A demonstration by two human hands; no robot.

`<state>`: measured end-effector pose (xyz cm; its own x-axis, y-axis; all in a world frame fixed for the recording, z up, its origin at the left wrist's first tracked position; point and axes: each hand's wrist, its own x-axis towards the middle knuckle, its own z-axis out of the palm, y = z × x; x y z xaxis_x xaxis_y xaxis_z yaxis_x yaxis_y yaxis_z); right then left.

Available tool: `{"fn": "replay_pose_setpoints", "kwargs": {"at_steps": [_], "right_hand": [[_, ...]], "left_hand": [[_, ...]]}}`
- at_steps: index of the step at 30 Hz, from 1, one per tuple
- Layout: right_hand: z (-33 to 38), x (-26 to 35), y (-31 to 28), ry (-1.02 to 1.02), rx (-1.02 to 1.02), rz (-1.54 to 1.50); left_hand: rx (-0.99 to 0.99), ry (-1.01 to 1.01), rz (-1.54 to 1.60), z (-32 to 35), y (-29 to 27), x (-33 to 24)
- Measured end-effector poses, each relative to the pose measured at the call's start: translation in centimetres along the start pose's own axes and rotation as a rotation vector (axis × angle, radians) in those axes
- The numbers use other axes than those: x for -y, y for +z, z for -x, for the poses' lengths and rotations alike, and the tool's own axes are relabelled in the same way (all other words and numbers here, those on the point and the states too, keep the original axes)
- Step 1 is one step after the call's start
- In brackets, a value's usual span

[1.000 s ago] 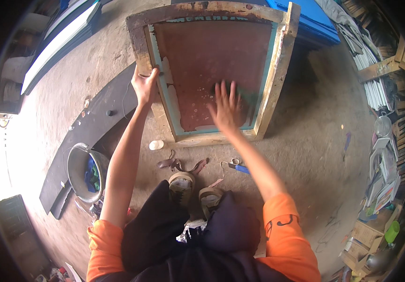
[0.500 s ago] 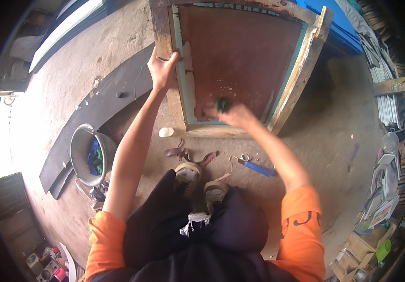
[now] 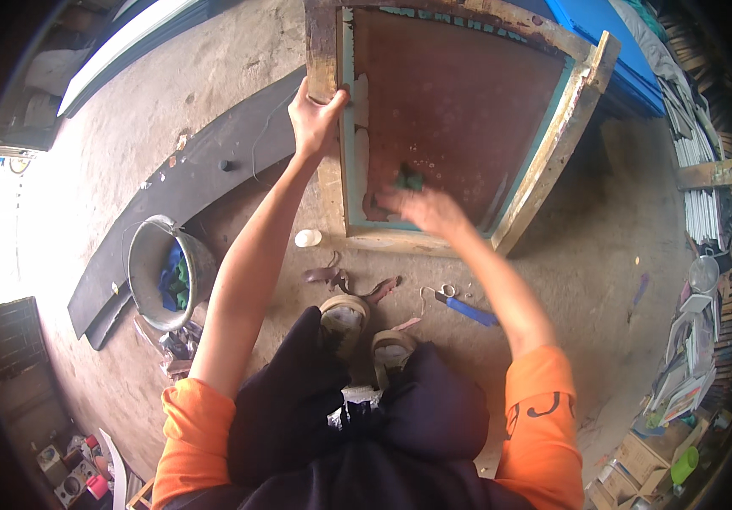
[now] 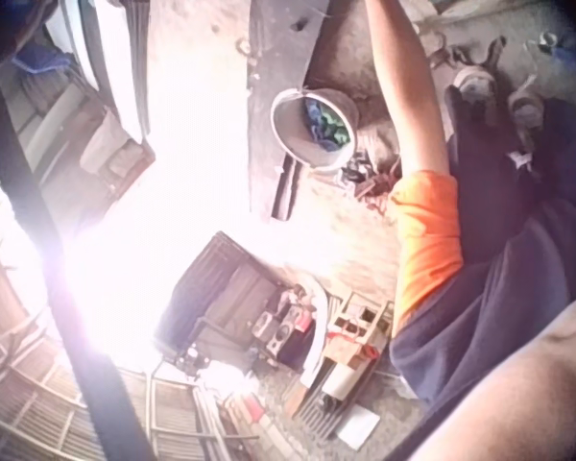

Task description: The person trims the edges of a wooden frame with a blue utility knife, then wipes the inner surface with a green cloth. The person works on a single frame placed on the floor.

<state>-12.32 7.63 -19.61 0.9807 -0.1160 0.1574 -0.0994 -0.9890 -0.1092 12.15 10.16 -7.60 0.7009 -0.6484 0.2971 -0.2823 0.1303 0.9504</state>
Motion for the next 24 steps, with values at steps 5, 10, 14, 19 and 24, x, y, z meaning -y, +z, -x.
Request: {"fn": "replay_pose_setpoints", "kwargs": {"at_steps": [5, 10, 14, 19, 24], "right_hand": [[-8.1, -3.1, -10.0, 0.213, -0.213, 0.373], [0.2, -0.8, -0.6, -0.258, 0.115, 0.335], [2.2, -2.7, -0.2, -0.142, 0.368, -0.089], [-7.4, -2.8, -9.1, 0.147, -0.011, 0.460], [-1.2, 1.2, -1.1, 0.254, 0.078, 0.341]], "left_hand": [[0.014, -0.026, -0.035, -0.4, -0.8, -0.4], [-0.002, 0.037, 0.005, -0.4, 0.3, 0.0], [0.022, -0.042, -0.023, 0.4, 0.3, -1.0], [0.006, -0.014, 0.011, 0.0, -0.8, -0.4], [0.027, -0.058, -0.001, -0.1, 0.1, -0.8]]}}
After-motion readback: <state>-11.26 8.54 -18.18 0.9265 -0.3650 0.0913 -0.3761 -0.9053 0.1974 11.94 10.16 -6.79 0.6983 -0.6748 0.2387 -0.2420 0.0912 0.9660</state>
